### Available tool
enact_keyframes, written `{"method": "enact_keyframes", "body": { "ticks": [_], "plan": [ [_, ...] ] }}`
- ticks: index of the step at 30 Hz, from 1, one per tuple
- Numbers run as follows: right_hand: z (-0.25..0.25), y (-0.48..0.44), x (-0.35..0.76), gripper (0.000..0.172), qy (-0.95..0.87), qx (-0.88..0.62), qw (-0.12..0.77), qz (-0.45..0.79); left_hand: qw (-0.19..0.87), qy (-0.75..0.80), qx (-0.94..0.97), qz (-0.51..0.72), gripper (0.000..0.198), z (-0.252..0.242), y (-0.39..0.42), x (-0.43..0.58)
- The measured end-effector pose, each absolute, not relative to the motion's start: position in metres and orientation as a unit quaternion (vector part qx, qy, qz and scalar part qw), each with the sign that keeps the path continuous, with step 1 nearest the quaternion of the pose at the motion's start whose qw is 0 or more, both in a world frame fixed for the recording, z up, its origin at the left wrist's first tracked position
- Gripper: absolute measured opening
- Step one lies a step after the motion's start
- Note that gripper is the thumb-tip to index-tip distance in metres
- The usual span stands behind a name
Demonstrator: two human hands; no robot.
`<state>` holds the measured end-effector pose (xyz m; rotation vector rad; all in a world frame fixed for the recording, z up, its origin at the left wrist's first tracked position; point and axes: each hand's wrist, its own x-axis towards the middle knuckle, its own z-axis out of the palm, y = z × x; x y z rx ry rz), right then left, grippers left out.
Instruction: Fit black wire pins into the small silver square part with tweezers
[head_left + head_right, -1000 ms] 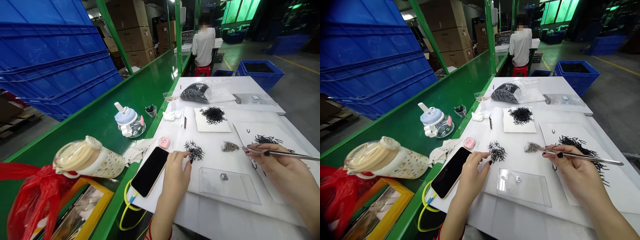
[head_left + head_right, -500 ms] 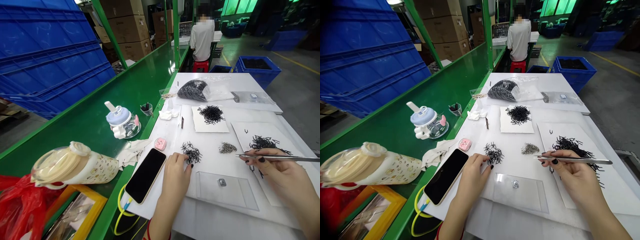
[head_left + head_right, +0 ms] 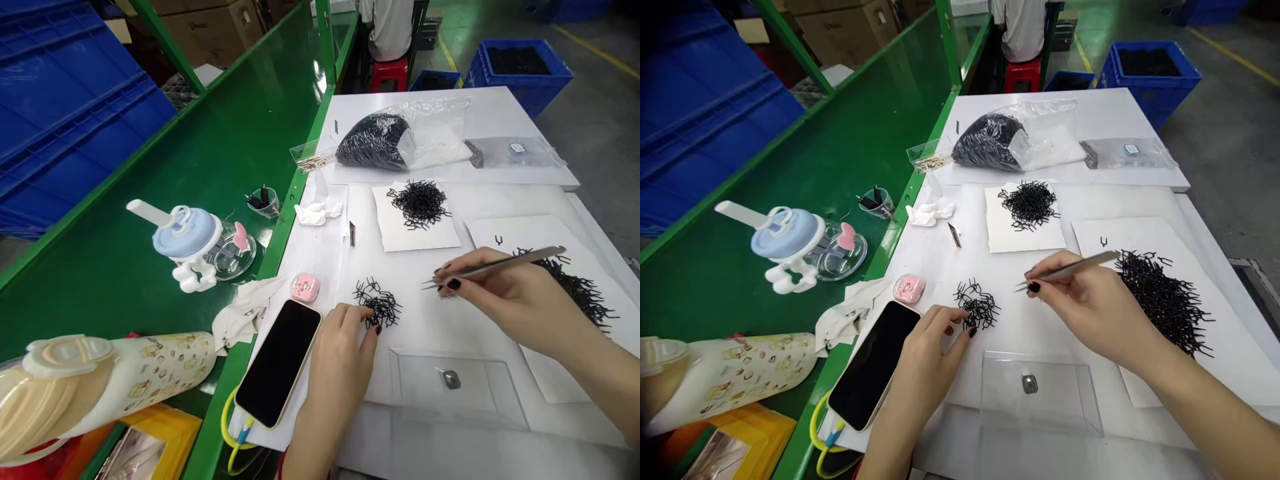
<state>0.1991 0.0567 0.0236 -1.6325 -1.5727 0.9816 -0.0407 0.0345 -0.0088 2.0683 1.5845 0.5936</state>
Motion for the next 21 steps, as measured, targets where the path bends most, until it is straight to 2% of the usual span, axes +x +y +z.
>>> {"method": "enact_keyframes", "body": {
  "ticks": [4,10,21],
  "plan": [
    [0.027,0.072,0.181,0.019,-0.646,-0.62,0.289,0.338,0.232,0.565,0.754,0.242,0.02,-0.009,0.036,-0.04],
    [0.026,0.083,0.168,0.028,-0.71,-0.596,0.267,0.262,0.219,0.54,0.772,0.253,0.016,-0.013,0.036,-0.036],
    [0.019,0.093,0.165,0.036,-0.775,-0.55,0.214,0.225,0.175,0.528,0.792,0.251,0.01,-0.017,0.038,-0.027]
  ]
}}
